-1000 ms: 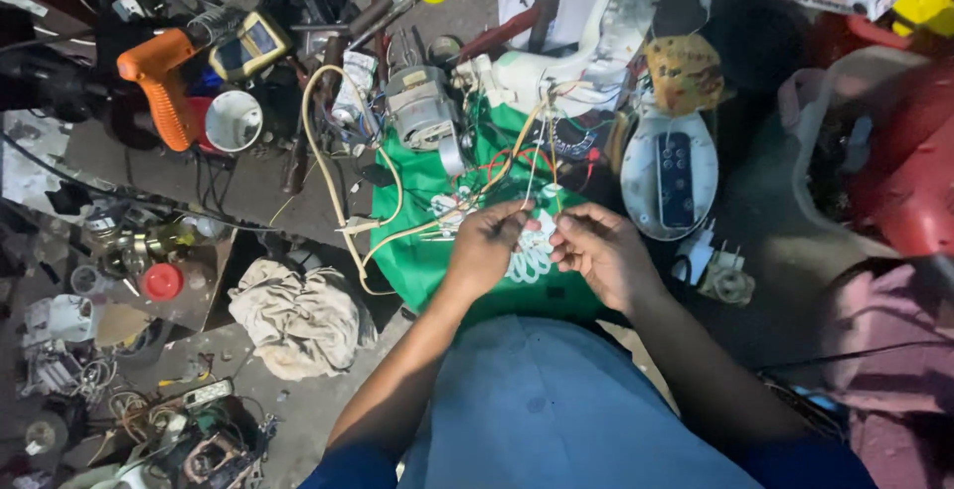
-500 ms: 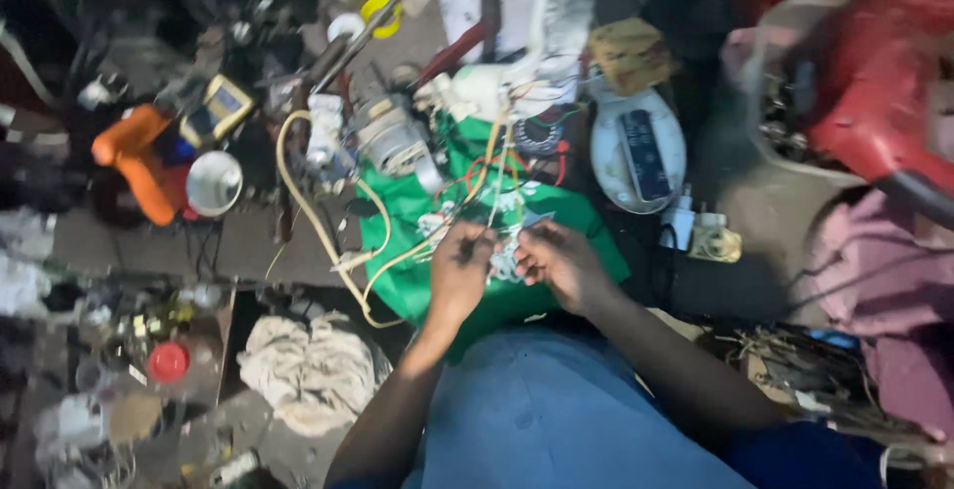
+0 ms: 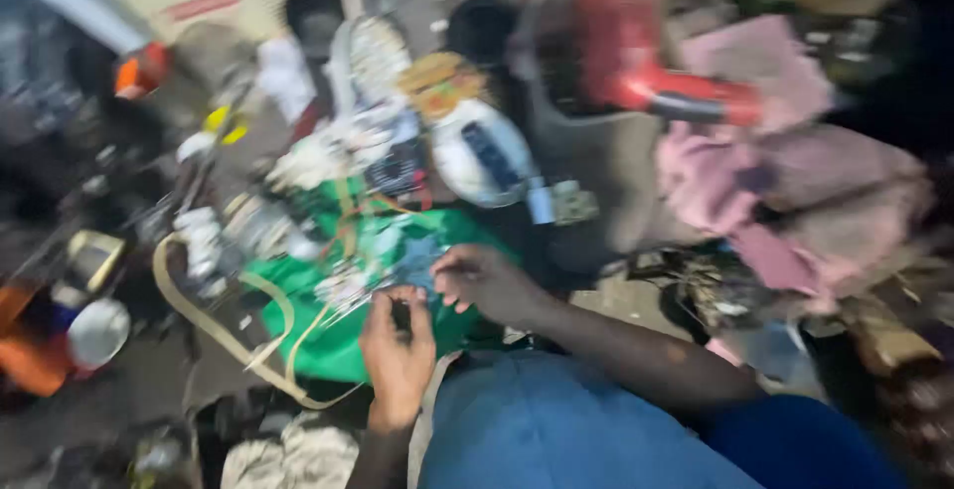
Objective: Repairing an electronic component by stripping wires and connecting them to a circuit board
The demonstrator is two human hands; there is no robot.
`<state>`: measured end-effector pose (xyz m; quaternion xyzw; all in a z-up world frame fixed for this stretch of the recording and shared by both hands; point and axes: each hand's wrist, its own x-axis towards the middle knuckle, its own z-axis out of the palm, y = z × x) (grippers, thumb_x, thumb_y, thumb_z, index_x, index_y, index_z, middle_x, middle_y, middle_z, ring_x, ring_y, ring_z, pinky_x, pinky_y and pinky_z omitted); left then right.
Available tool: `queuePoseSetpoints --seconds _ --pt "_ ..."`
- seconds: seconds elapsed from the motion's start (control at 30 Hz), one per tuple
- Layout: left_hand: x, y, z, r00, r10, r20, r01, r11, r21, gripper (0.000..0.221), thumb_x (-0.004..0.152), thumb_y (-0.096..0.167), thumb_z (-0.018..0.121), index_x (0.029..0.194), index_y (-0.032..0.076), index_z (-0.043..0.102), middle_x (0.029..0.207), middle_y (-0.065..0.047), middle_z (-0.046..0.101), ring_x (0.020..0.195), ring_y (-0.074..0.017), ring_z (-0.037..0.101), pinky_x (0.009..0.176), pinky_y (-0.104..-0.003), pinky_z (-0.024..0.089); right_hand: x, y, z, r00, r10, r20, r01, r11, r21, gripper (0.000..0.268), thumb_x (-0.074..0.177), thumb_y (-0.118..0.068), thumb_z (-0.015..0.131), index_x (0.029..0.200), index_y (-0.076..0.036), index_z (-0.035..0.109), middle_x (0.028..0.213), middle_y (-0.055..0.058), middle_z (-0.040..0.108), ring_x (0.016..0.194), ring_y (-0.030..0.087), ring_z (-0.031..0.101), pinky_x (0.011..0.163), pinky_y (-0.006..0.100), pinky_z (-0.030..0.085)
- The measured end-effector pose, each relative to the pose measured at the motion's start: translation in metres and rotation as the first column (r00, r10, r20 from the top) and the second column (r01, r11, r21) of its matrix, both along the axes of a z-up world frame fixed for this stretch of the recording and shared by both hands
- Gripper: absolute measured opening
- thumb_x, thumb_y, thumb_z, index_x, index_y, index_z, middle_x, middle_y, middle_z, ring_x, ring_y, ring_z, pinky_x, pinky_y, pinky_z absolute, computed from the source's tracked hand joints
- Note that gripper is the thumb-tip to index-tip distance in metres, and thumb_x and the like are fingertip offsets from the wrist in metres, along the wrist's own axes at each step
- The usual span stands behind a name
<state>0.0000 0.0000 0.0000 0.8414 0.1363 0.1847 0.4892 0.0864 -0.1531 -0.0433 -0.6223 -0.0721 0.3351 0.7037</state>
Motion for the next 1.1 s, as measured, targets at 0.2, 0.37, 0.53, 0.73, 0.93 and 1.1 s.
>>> queuePoseSetpoints --seconds 0.2,0.37,0.53,0.73,0.93,1.1 --pt "0.052 -0.117 0.082 0.87 -0.449 0.206 0.434 0.893 0.117 0.029 0.087 -0.003 0.067 0.115 0.002 0.065 0.099 -0.011 0.07 0.078 -0.0197 0.066 0.073 -0.031 0.054 -0.021 -0.142 0.138 0.687 -0.287 0.667 0.412 0.91 -0.033 0.022 0.096 -0.012 0.066 0.118 -0.007 0.064 0.109 0.003 0.06 0.09 0.015 0.056 0.081 0.028 0.048" --pt "0.082 -0.242 0.143 0.661 -0.7 0.269 0.719 0.694 0.04 0.027 0.091 0.011 0.065 0.117 0.005 0.067 0.097 -0.008 0.071 0.085 -0.0237 0.069 0.075 -0.034 0.055 -0.047 -0.259 0.211 0.408 -0.361 0.838 0.752 0.653 -0.085 0.028 0.092 -0.019 0.071 0.118 -0.007 0.066 0.099 0.01 0.067 0.086 0.027 0.065 0.074 0.038 0.054" --pt "0.106 -0.357 0.171 0.458 -0.776 0.434 0.803 0.57 0.174 0.03 0.093 0.018 0.072 0.122 0.012 0.07 0.1 -0.011 0.074 0.098 -0.0323 0.074 0.081 -0.039 0.058 -0.059 -0.344 0.237 0.123 -0.375 0.919 0.863 0.497 0.088 0.021 0.096 -0.017 0.07 0.115 -0.009 0.073 0.097 0.013 0.069 0.091 0.031 0.069 0.081 0.041 0.057" --pt "0.128 -0.444 0.194 0.245 -0.822 0.515 0.954 0.3 0.025 0.018 0.097 0.011 0.065 0.115 0.008 0.064 0.099 -0.017 0.073 0.086 -0.0424 0.075 0.062 -0.039 0.061 -0.074 -0.418 0.265 0.003 -0.265 0.964 0.937 0.338 0.09 0.021 0.096 -0.011 0.076 0.116 -0.006 0.072 0.098 0.014 0.068 0.097 0.034 0.07 0.088 0.046 0.054" --pt "0.158 -0.512 0.19 0.148 -0.819 0.554 0.961 0.252 0.116 0.025 0.091 0.008 0.073 0.116 0.005 0.067 0.099 -0.021 0.07 0.085 -0.0432 0.076 0.063 -0.043 0.062 -0.072 -0.456 0.268 0.124 -0.231 0.965 0.984 0.151 -0.09 0.013 0.097 -0.005 0.07 0.107 -0.008 0.077 0.097 0.016 0.075 0.1 0.04 0.072 0.087 0.046 0.054" --pt "0.17 -0.537 0.189 0.18 -0.86 0.478 0.924 0.314 0.217 0.035 0.08 -0.006 0.062 0.113 0.005 0.062 0.079 -0.006 0.063 0.063 -0.0179 0.06 0.059 -0.032 0.053 -0.049 -0.478 0.249 0.209 -0.496 0.843 0.946 0.322 -0.046 0.025 0.083 0.014 0.067 0.106 0.004 0.061 0.089 0.008 0.067 0.074 0.014 0.063 0.066 0.025 0.054"
